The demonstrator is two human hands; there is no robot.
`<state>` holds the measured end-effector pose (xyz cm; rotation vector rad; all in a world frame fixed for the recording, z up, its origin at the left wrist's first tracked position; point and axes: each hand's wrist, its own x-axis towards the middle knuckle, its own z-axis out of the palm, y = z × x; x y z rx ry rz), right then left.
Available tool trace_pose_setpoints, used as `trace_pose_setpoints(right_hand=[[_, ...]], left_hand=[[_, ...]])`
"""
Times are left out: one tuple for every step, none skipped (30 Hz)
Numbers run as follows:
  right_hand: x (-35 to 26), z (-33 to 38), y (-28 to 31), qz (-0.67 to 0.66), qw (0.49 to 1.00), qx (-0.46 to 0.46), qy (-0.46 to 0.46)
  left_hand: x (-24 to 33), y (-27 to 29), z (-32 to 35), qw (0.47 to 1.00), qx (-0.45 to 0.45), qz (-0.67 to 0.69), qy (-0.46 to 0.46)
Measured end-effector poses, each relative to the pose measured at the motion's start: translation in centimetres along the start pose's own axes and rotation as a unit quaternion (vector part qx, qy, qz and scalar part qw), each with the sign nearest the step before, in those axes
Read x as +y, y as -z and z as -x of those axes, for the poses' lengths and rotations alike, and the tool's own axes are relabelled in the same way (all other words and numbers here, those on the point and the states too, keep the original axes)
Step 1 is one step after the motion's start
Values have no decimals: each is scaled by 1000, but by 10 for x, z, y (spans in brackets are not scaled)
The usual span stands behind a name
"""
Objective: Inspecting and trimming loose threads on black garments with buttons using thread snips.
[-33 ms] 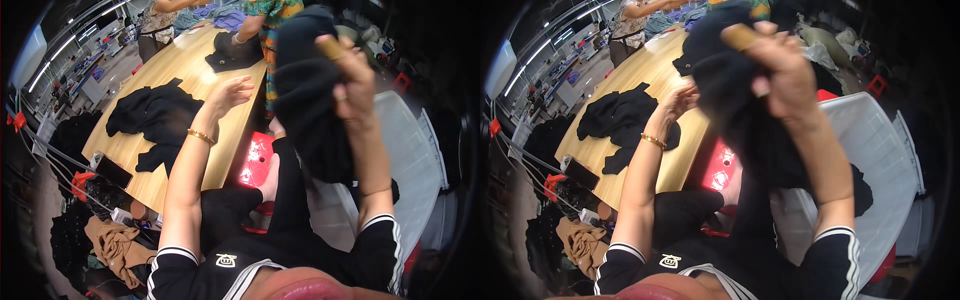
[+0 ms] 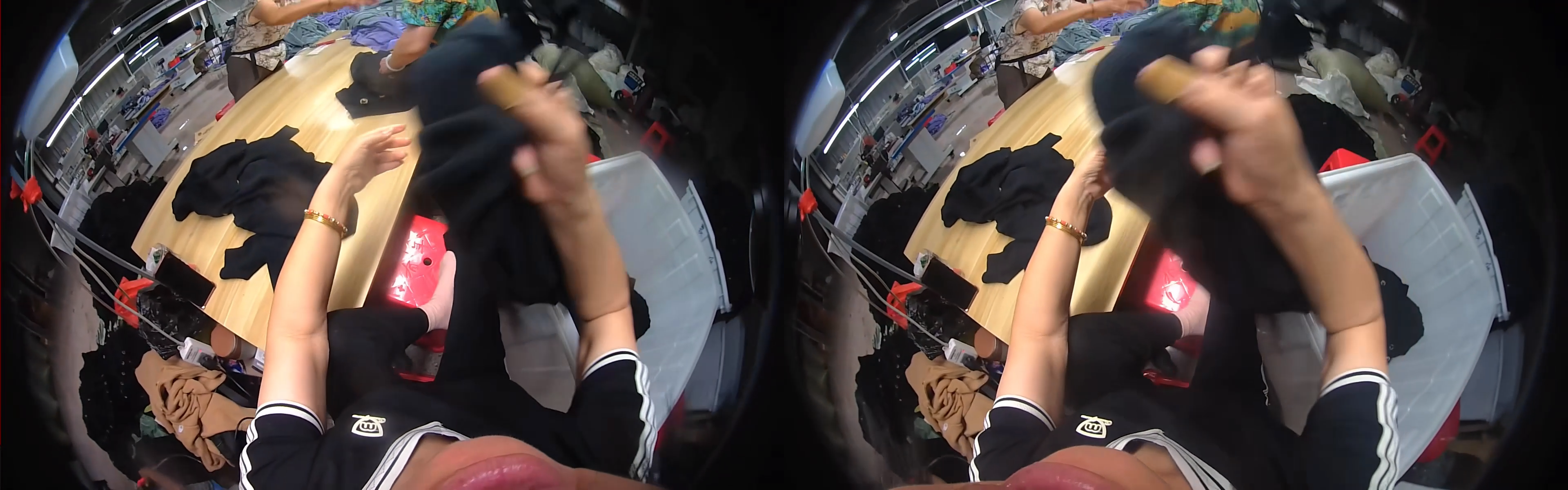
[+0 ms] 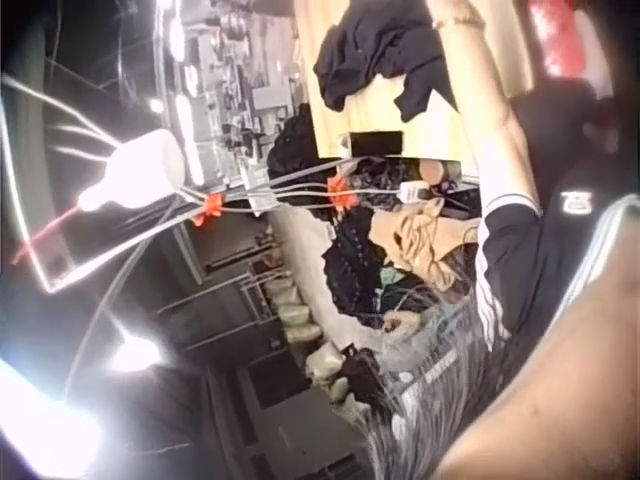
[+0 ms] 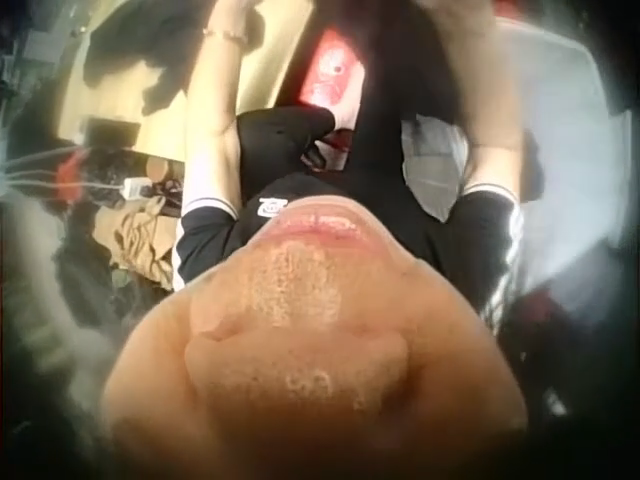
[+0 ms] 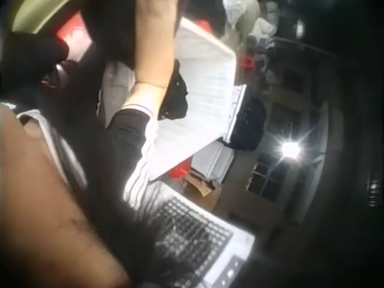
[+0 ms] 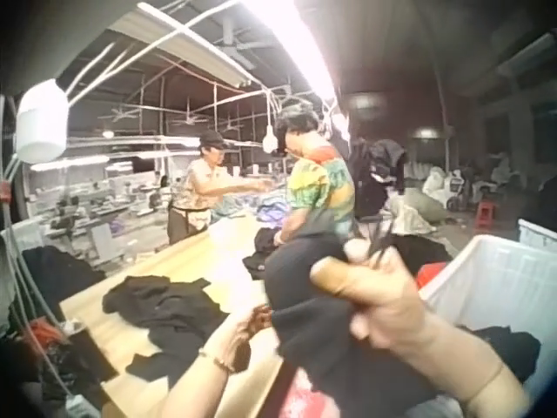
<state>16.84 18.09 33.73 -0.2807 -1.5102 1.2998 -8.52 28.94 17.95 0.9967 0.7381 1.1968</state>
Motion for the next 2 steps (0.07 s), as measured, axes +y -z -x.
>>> trace_pose_setpoints(right_hand=[[16, -1, -22, -3, 998, -53, -23], [35, 6, -46, -25, 998, -11, -47]], left_hand=[[2, 10, -11, 999, -15, 4, 47], [-2, 18, -15, 999, -13, 7, 43]])
